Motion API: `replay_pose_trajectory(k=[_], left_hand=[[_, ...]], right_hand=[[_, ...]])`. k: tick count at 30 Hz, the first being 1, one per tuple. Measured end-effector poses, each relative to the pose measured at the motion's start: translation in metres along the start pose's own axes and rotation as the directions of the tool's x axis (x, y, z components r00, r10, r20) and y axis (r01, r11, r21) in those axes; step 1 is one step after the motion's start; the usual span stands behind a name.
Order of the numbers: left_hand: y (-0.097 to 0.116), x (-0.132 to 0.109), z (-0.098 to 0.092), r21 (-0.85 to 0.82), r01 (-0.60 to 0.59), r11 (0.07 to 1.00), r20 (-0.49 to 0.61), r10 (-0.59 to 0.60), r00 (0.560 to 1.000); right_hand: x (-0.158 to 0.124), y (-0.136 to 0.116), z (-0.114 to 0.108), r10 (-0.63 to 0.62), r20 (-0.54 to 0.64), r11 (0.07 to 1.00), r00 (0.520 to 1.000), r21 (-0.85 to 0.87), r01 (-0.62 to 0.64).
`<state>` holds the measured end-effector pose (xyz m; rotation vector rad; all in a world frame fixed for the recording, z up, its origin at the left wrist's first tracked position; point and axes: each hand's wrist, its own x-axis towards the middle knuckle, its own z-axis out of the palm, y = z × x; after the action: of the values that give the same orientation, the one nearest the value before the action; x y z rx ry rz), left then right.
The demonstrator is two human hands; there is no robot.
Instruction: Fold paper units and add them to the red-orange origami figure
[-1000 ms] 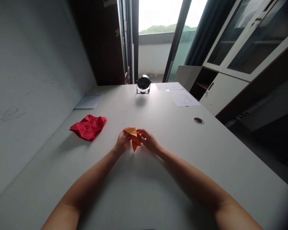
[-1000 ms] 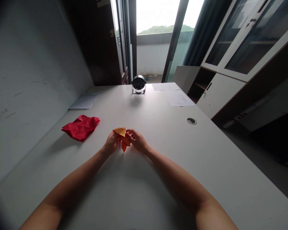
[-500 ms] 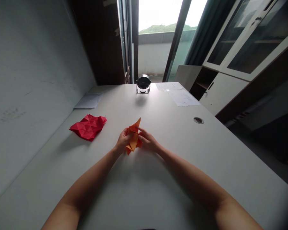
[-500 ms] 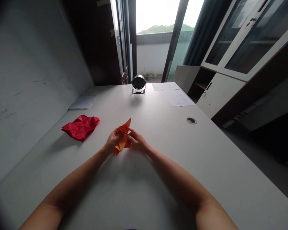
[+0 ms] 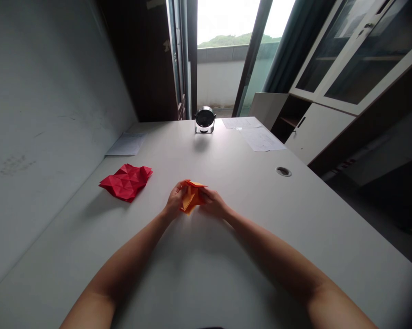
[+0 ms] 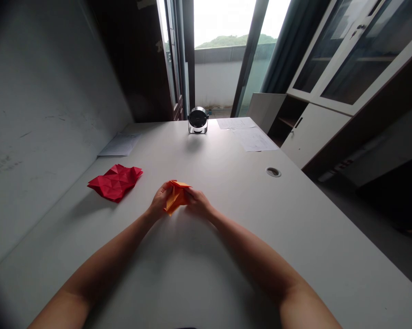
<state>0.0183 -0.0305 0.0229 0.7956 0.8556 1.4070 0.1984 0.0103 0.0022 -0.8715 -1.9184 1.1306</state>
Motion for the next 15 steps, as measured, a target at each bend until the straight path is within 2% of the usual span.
replay_pose_trajectory(k=[4, 11, 15], left_hand=[[-0.003, 0.004, -0.003, 0.023, 0.008, 1.0, -0.058, -0.006, 0.998], [-0.005, 0.012, -0.015, 0.047, 0.081, 0.996, -0.071, -0.078, 0.994], [-0.008, 0.017, -0.021, -0.003, 0.072, 0.997, -0.124, -0.071, 0.99]], right_hand=[[0.0, 0.002, -0.002, 0.001, -0.095, 0.991, 0.995, -0.135, -0.014], [-0.002, 0.002, -0.006, -0.067, -0.024, 0.952, 0.997, -0.299, 0.057], [-0.002, 0.001, -0.009, -0.055, -0.026, 0.952, 0.998, -0.302, 0.045]])
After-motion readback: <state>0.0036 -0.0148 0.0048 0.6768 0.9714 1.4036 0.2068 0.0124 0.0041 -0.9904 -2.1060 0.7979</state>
